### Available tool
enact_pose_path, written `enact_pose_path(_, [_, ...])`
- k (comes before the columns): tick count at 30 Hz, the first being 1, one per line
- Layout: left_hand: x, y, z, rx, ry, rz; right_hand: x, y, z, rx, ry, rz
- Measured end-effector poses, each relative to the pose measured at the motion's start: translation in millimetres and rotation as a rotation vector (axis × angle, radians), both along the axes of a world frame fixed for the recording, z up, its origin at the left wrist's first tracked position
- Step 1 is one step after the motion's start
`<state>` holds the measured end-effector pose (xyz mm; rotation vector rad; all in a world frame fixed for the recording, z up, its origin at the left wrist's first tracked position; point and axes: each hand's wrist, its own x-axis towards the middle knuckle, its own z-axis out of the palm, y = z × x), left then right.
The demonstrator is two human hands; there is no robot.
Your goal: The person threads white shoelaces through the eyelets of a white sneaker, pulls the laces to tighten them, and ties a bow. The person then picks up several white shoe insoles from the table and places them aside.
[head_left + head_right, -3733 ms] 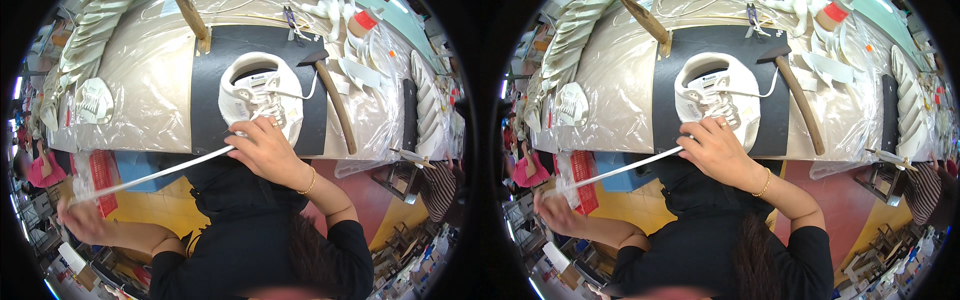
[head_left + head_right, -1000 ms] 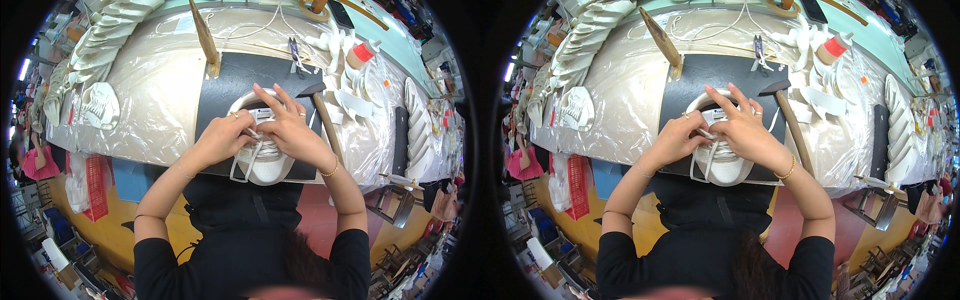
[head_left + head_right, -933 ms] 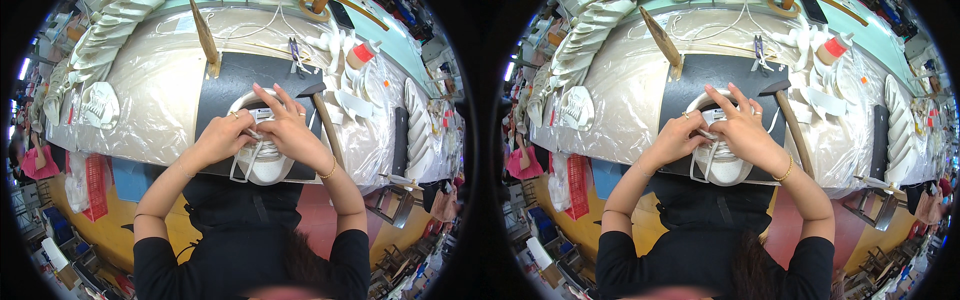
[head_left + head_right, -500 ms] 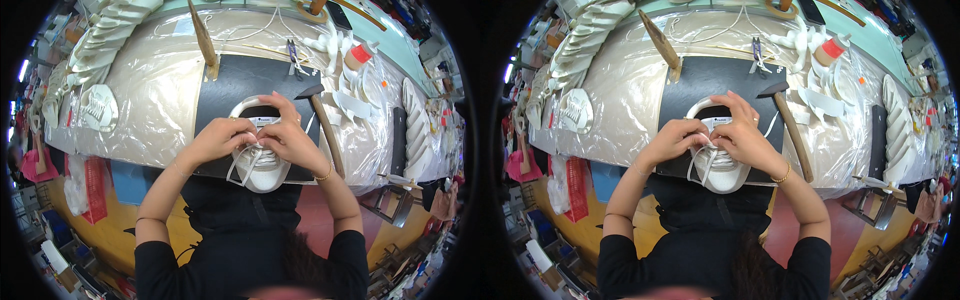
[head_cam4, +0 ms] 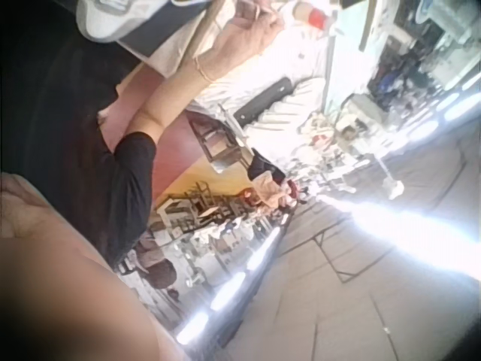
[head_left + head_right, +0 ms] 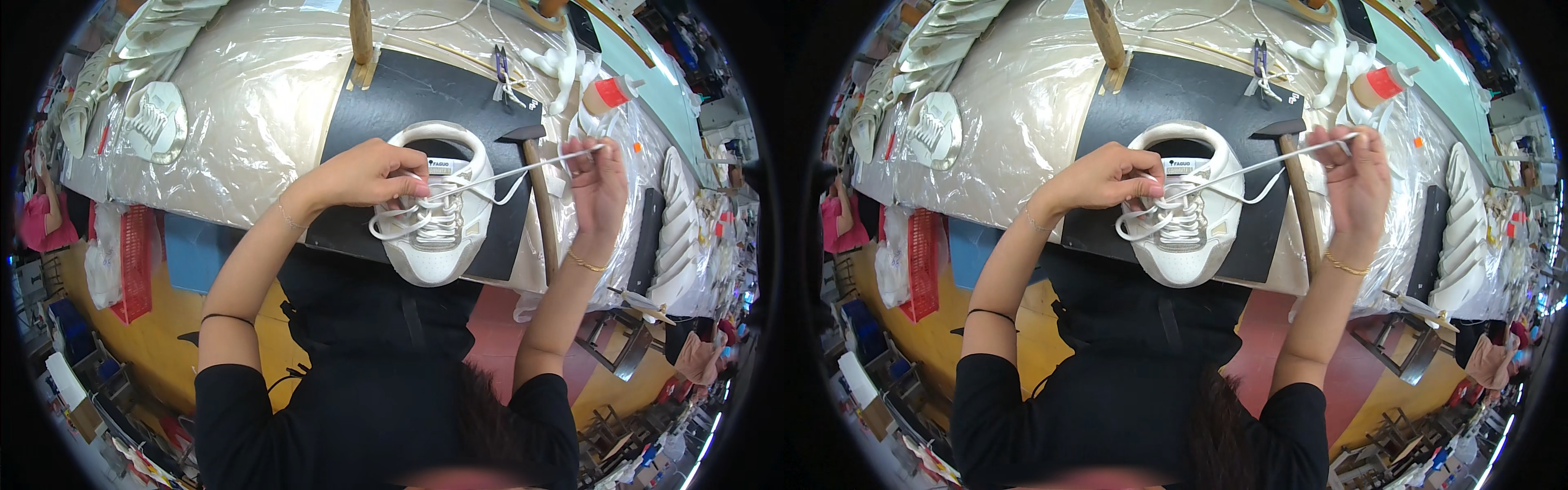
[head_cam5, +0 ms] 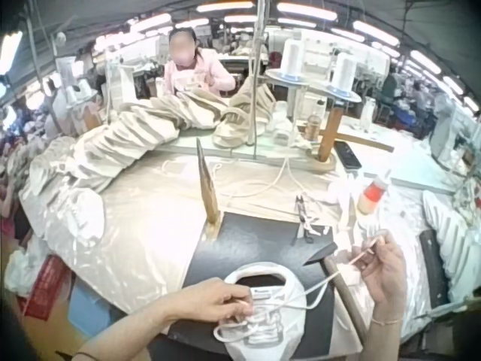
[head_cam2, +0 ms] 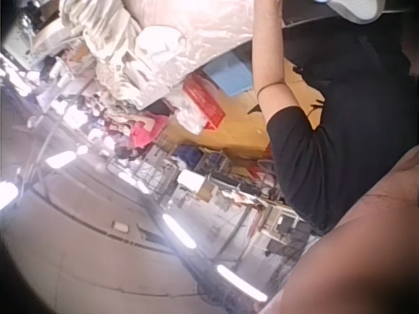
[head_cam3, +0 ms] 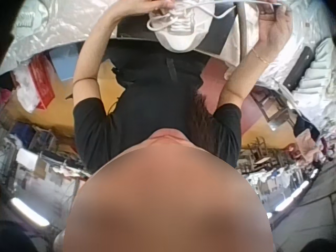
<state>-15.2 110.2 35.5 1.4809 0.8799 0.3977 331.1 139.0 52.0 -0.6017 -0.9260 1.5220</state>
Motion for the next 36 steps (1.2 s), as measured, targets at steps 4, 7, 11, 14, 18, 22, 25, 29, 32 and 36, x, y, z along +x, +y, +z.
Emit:
enact_pose_path(4, [0, -1, -1, -0.044, -0.029, 0.019, 54, 7, 31, 0.05, -0.136, -0.074])
enact_pose_path(7, [0, -1, -1, -0.047, -0.024, 0.007, 99, 12, 55, 0.095, -0.151, -0.15])
enact_pose_path(11, [2, 0, -2, -0.066, -0.044, 0.01, 149, 16, 80, 0.111, -0.235, -0.251])
enact_pose_path(14, [3, 0, -1, -0.061, -0.025, 0.01, 174, 17, 92, 0.129, -0.248, -0.27])
enact_pose_path(18, [4, -2, 0, -0.035, -0.002, 0.027, 200, 21, 96, 0.133, -0.228, -0.301])
enact_pose_path(22, [6, -3, 3, 0.027, 0.043, 0.016, 226, 33, 95, 0.145, -0.245, -0.394])
enact_pose_path(25, [7, -2, 5, 0.051, 0.077, 0.004, 239, 35, 91, 0.159, -0.226, -0.435])
enact_pose_path(29, [8, -4, 5, 0.094, 0.091, -0.016, 222, 34, 88, 0.152, -0.243, -0.635])
enact_pose_path(32, [8, -6, 2, 0.055, 0.075, 0.023, 170, 21, 84, 0.215, -0.241, -0.529])
enact_pose_path(36, [5, -15, 1, 0.038, -0.034, 0.049, 53, -22, 60, 0.176, -0.433, -0.388])
